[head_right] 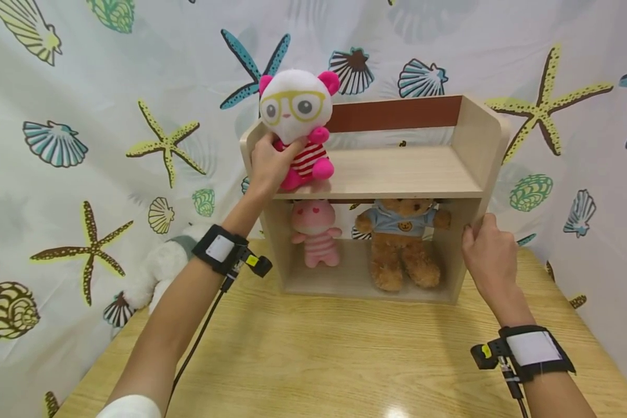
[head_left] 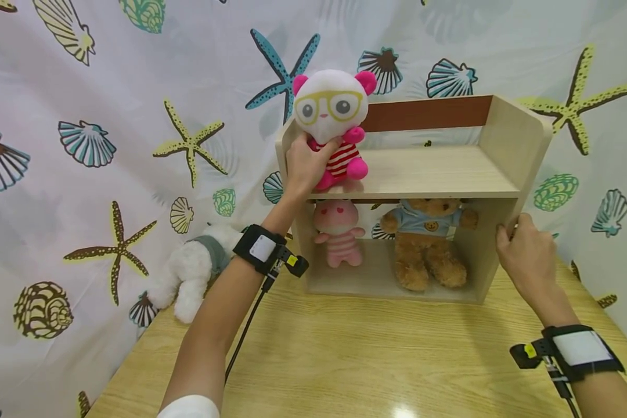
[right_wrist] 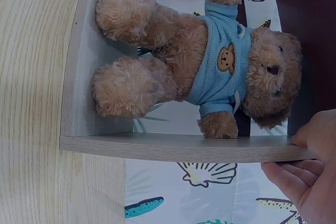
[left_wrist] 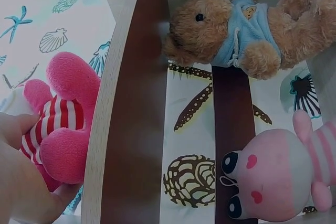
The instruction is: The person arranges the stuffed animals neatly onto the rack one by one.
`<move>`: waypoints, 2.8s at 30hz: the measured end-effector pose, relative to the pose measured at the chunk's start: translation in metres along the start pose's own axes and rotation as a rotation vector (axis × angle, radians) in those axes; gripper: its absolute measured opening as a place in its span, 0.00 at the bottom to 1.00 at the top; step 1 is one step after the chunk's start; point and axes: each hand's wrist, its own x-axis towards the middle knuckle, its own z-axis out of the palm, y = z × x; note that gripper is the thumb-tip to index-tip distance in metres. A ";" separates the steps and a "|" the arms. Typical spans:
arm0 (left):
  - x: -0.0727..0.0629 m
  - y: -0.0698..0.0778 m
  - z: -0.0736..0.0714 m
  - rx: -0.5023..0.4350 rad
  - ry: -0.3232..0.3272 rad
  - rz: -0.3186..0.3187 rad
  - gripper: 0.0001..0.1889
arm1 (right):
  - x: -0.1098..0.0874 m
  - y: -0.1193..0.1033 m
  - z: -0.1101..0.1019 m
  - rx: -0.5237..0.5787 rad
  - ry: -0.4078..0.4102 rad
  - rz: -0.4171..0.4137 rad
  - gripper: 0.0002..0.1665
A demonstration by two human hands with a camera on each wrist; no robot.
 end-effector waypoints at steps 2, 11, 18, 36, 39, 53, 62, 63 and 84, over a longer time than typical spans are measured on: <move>0.001 0.000 0.001 0.000 0.001 -0.002 0.24 | 0.000 0.000 0.000 -0.003 -0.001 0.001 0.18; 0.006 -0.001 0.007 -0.020 0.014 -0.045 0.24 | 0.000 0.001 0.001 -0.003 -0.007 0.005 0.19; 0.009 -0.001 0.013 -0.056 0.004 -0.096 0.25 | 0.001 0.001 0.001 -0.002 -0.006 0.003 0.19; 0.018 0.000 0.025 -0.129 -0.007 -0.195 0.24 | -0.001 0.001 0.003 0.007 0.012 -0.006 0.17; 0.023 0.000 0.025 -0.130 0.008 -0.214 0.23 | 0.000 0.001 0.002 0.010 0.010 -0.003 0.17; 0.032 -0.003 0.027 -0.125 0.044 -0.245 0.23 | -0.001 0.001 0.001 0.006 0.032 -0.025 0.16; 0.038 -0.003 0.028 -0.130 0.012 -0.268 0.26 | -0.001 0.000 0.001 0.009 0.034 -0.031 0.15; 0.040 -0.004 0.028 -0.134 0.009 -0.275 0.26 | -0.001 0.000 0.001 0.012 0.033 -0.030 0.15; 0.050 -0.017 0.027 -0.158 0.021 -0.232 0.26 | 0.000 0.001 0.002 0.010 -0.006 0.006 0.16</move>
